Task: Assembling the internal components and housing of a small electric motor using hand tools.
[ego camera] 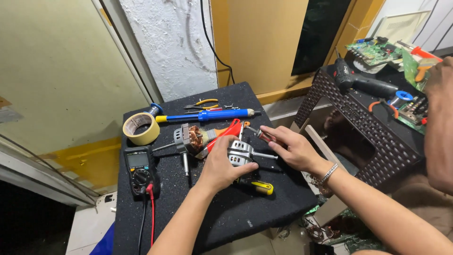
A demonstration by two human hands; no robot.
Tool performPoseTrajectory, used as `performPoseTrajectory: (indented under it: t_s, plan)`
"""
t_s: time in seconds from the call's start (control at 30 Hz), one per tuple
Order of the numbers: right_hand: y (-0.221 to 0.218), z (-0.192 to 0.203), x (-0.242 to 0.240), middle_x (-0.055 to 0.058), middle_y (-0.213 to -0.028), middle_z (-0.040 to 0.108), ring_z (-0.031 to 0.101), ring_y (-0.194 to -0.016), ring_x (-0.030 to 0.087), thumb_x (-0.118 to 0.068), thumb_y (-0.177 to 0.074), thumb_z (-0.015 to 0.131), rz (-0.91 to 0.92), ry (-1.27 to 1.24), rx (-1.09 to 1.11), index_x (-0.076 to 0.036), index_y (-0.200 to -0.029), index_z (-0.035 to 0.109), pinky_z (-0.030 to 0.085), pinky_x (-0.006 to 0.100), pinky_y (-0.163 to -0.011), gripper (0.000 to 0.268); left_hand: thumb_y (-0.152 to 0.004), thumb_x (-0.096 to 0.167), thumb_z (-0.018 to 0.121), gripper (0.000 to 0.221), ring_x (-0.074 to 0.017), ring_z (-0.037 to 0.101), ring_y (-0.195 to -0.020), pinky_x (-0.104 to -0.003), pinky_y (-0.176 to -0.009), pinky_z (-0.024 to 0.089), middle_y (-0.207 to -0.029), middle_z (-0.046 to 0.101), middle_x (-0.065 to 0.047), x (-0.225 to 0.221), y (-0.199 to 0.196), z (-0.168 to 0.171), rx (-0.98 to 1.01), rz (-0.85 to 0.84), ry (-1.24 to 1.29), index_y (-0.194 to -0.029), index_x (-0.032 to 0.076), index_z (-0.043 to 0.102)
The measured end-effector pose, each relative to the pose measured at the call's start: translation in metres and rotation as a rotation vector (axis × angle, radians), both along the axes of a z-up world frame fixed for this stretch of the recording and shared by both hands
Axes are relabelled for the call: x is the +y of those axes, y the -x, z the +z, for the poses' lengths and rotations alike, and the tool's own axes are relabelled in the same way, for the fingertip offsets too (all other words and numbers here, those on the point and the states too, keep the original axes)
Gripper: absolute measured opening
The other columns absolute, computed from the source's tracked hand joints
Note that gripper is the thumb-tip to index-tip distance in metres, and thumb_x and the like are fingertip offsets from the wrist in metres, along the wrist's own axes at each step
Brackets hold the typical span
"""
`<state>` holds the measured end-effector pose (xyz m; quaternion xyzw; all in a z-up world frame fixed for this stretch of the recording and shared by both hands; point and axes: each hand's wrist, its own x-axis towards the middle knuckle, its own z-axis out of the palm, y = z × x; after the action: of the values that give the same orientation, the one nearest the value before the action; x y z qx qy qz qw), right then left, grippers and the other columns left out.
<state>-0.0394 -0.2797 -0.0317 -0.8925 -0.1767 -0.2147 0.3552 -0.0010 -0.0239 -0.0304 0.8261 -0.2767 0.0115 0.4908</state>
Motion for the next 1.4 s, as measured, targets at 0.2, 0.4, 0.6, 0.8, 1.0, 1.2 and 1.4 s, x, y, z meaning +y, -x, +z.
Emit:
performPoseTrajectory:
  t_s: [0.2, 0.4, 0.6, 0.8, 1.0, 1.2, 1.4]
  plan:
    - [-0.005, 0.013, 0.014, 0.004, -0.105, 0.072, 0.073, -0.088, 0.027, -0.018, -0.096, 0.065, 0.005, -0.037, -0.166, -0.021, -0.143, 0.063, 0.057, 0.037, -0.076, 0.048, -0.061, 0.050, 0.090, 0.069, -0.0324, 0.071, -0.096, -0.041, -0.085, 0.056, -0.096, 0.068, -0.012, -0.004, -0.017, -0.030, -0.143, 0.095, 0.164, -0.113, 0.013, 0.064]
    - [-0.014, 0.030, 0.019, 0.010, -0.097, 0.074, 0.073, -0.084, 0.028, -0.005, -0.095, 0.063, 0.136, -0.169, -0.167, -0.014, -0.139, 0.065, 0.058, 0.040, -0.075, 0.045, -0.059, 0.051, 0.089, 0.069, -0.0309, 0.071, -0.087, -0.040, -0.078, 0.057, -0.090, 0.068, -0.013, -0.004, -0.023, -0.036, -0.108, 0.111, 0.237, -0.112, 0.014, 0.066]
    - [-0.031, 0.011, 0.014, 0.019, -0.094, 0.072, 0.070, -0.084, 0.045, -0.008, -0.095, 0.062, 0.173, 0.012, -0.061, -0.011, -0.138, 0.065, 0.055, 0.054, -0.071, 0.044, -0.059, 0.046, 0.091, 0.066, -0.0313, 0.070, -0.084, -0.039, -0.077, 0.056, -0.089, 0.067, -0.013, -0.004, -0.022, -0.028, -0.151, 0.077, 0.248, -0.111, 0.013, 0.066]
    - [-0.035, 0.020, 0.014, 0.010, -0.098, 0.070, 0.062, -0.087, 0.016, -0.022, -0.094, 0.071, 0.000, -0.367, 0.147, -0.009, -0.142, 0.061, 0.055, 0.039, -0.081, 0.051, -0.060, 0.048, 0.089, 0.066, -0.0241, 0.068, -0.082, -0.037, -0.077, 0.055, -0.087, 0.068, -0.012, -0.002, -0.026, -0.029, -0.027, 0.065, 0.322, -0.111, 0.012, 0.068]
    - [-0.056, 0.017, 0.022, 0.008, -0.103, 0.072, 0.068, -0.079, 0.011, -0.002, -0.078, 0.082, 0.164, -0.783, 0.337, -0.003, -0.120, 0.062, 0.062, 0.026, -0.065, 0.046, -0.069, 0.050, 0.075, 0.063, -0.0183, 0.057, -0.083, -0.033, -0.073, 0.050, -0.093, 0.061, -0.009, -0.002, -0.028, -0.025, 0.323, -0.140, 0.545, -0.117, 0.009, 0.069]
    - [-0.053, 0.026, 0.019, 0.017, -0.093, 0.076, 0.071, -0.081, 0.015, 0.003, -0.078, 0.084, 0.328, -0.762, 0.307, 0.001, -0.115, 0.064, 0.060, 0.031, -0.074, 0.041, -0.087, 0.037, 0.062, 0.050, -0.0104, 0.059, -0.041, -0.028, -0.042, 0.053, -0.056, 0.057, -0.004, 0.003, -0.024, 0.009, 0.692, -0.505, 1.015, -0.122, 0.003, 0.051]
    - [-0.049, 0.021, 0.013, 0.011, -0.081, 0.074, 0.067, -0.068, 0.013, -0.004, -0.082, 0.084, 0.241, -0.669, 0.354, -0.003, -0.115, 0.066, 0.057, 0.027, -0.063, 0.038, -0.085, 0.046, 0.061, 0.056, -0.0107, 0.063, -0.044, -0.026, -0.042, 0.055, -0.065, 0.064, -0.009, 0.002, -0.014, 0.029, 0.741, -0.516, 0.987, -0.121, 0.003, 0.055]
